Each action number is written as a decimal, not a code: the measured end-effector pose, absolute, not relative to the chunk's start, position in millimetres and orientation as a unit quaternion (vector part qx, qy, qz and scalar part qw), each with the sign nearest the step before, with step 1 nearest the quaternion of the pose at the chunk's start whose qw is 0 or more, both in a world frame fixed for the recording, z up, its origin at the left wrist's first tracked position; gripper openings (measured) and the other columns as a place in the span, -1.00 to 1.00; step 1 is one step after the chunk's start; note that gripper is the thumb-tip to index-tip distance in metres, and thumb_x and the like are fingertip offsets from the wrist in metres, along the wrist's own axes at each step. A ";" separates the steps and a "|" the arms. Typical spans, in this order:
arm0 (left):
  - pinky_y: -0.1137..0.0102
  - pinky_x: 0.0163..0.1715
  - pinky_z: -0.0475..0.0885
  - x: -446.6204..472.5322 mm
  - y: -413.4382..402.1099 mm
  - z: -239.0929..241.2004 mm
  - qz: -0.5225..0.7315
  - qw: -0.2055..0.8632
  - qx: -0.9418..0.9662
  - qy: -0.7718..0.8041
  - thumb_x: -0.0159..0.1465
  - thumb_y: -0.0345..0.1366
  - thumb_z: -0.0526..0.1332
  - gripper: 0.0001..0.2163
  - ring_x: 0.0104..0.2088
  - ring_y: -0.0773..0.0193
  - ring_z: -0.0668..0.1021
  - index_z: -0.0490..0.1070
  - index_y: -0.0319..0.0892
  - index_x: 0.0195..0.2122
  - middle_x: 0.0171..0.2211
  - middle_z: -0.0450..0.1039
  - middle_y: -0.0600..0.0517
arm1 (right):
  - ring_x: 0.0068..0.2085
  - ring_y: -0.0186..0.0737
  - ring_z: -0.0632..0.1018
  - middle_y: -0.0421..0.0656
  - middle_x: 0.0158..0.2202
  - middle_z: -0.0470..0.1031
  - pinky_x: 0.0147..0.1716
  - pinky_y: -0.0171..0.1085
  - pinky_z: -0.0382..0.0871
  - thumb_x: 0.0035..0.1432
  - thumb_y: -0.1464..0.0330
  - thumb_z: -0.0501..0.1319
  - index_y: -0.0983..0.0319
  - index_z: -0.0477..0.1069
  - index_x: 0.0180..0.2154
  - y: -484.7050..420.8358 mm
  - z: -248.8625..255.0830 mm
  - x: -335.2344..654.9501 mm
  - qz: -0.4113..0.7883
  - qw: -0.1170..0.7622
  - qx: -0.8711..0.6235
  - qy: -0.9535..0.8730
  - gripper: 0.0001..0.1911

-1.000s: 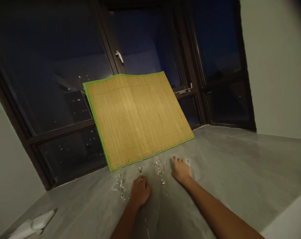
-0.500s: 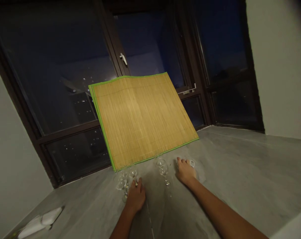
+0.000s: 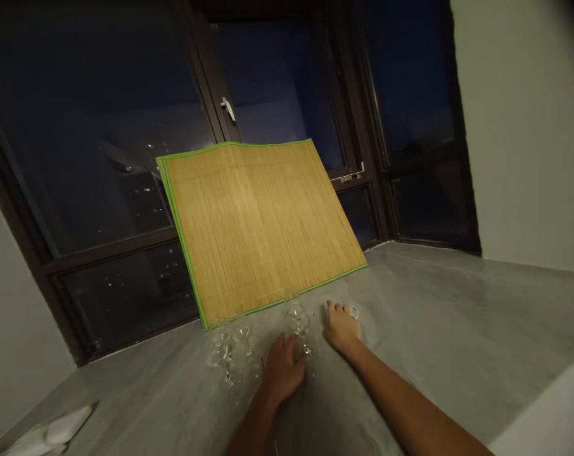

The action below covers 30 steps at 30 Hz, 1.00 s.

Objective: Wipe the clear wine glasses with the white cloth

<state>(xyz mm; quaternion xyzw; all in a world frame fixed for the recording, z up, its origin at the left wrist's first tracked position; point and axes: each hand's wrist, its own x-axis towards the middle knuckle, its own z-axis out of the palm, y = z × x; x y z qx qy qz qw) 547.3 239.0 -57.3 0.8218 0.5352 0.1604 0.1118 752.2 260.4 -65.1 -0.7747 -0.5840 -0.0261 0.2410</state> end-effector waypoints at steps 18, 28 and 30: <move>0.20 0.30 -0.02 582.5 260.2 -62.3 0.128 0.076 0.852 0.501 0.31 -0.08 -0.09 -0.44 0.31 0.06 0.18 0.24 -0.25 0.25 0.29 0.20 -0.14 | 0.11 0.05 0.30 0.06 0.04 0.36 -0.16 -0.18 0.30 0.00 0.50 0.18 0.27 0.12 0.20 260.4 -65.9 752.8 -0.022 0.240 -0.773 -0.587 -0.31; 0.18 0.34 -0.11 512.5 203.5 -58.1 0.112 0.077 0.854 0.502 0.28 -0.15 -0.05 -0.42 0.35 0.06 0.09 0.15 -0.23 0.31 0.35 0.06 -0.05 | 0.11 0.05 0.30 0.08 0.04 0.37 -0.14 -0.16 0.29 0.01 0.53 0.17 0.27 0.14 0.19 258.8 -64.1 750.2 -0.011 0.250 -0.767 -0.591 -0.33; 0.16 0.34 -0.13 496.8 198.3 -58.5 0.106 0.081 0.847 0.515 0.28 -0.14 -0.04 -0.42 0.36 0.06 0.07 0.13 -0.21 0.32 0.36 0.04 -0.04 | 0.11 0.06 0.31 0.08 0.03 0.37 -0.15 -0.17 0.29 -0.01 0.54 0.17 0.29 0.15 0.19 257.7 -63.3 749.8 -0.012 0.250 -0.767 -0.591 -0.32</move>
